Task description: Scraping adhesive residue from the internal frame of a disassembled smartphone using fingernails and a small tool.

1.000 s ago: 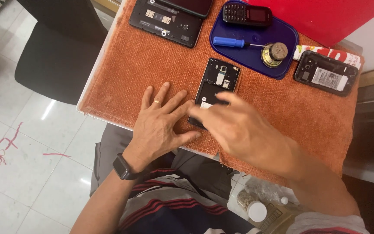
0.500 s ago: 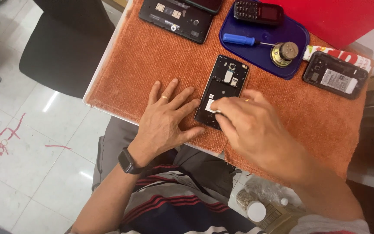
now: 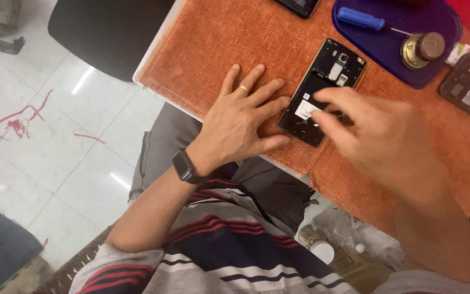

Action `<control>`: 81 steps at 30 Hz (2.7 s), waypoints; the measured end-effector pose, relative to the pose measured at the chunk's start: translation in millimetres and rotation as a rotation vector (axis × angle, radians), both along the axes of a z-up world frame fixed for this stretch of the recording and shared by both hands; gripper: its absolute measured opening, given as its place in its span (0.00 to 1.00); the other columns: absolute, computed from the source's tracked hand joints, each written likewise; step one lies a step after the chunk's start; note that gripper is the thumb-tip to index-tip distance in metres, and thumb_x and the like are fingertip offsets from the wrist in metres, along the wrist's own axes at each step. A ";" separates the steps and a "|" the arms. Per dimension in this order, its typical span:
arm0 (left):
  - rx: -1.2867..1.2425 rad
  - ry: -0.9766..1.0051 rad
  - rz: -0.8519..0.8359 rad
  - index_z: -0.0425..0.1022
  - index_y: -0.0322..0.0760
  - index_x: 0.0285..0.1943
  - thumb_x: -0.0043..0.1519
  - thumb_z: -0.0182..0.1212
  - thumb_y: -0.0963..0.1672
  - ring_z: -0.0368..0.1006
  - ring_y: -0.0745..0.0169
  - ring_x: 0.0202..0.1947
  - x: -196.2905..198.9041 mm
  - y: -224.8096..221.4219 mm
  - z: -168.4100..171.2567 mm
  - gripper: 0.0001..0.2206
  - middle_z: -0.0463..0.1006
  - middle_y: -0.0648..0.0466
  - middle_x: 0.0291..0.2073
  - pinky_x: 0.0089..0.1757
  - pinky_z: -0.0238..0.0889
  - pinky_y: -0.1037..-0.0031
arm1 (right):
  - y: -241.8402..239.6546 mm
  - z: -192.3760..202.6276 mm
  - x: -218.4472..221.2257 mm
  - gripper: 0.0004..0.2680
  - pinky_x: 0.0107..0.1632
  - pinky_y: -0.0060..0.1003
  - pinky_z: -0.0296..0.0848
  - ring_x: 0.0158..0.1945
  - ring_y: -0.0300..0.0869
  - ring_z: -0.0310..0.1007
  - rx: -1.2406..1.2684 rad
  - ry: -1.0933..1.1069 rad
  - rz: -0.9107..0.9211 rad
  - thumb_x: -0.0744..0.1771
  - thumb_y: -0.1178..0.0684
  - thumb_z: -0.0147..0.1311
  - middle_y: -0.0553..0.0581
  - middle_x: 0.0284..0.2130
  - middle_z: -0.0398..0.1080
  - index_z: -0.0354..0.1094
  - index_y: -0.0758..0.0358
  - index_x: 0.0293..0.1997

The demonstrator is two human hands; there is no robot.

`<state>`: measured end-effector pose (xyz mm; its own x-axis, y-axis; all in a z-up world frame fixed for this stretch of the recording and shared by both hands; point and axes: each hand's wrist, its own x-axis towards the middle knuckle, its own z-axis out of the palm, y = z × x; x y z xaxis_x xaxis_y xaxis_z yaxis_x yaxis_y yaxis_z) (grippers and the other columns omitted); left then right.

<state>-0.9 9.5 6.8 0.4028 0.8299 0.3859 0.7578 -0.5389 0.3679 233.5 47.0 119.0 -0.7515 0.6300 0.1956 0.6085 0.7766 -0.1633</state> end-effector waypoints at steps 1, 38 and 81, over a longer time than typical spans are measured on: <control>0.001 0.000 0.003 0.76 0.43 0.64 0.61 0.62 0.62 0.58 0.35 0.71 -0.2 -0.1 -0.4 0.31 0.72 0.48 0.66 0.65 0.42 0.37 | -0.1 5.9 -2.4 0.06 0.20 0.30 0.65 0.23 0.34 0.70 0.001 0.000 0.003 0.70 0.55 0.65 0.51 0.34 0.79 0.76 0.61 0.52; 0.083 0.009 0.033 0.80 0.43 0.56 0.64 0.60 0.56 0.67 0.36 0.66 4.8 0.8 7.7 0.21 0.77 0.49 0.61 0.63 0.49 0.39 | -0.3 4.5 -8.7 0.11 0.26 0.36 0.75 0.28 0.44 0.72 -0.108 0.209 0.290 0.68 0.68 0.54 0.58 0.35 0.73 0.69 0.69 0.57; -0.024 -0.006 -0.001 0.74 0.52 0.69 0.63 0.61 0.61 0.53 0.42 0.75 -0.4 0.0 -9.1 0.29 0.66 0.54 0.72 0.68 0.39 0.38 | -3.4 10.9 -7.5 0.14 0.38 0.38 0.80 0.36 0.40 0.77 -0.165 0.011 0.259 0.67 0.65 0.54 0.54 0.42 0.77 0.69 0.62 0.60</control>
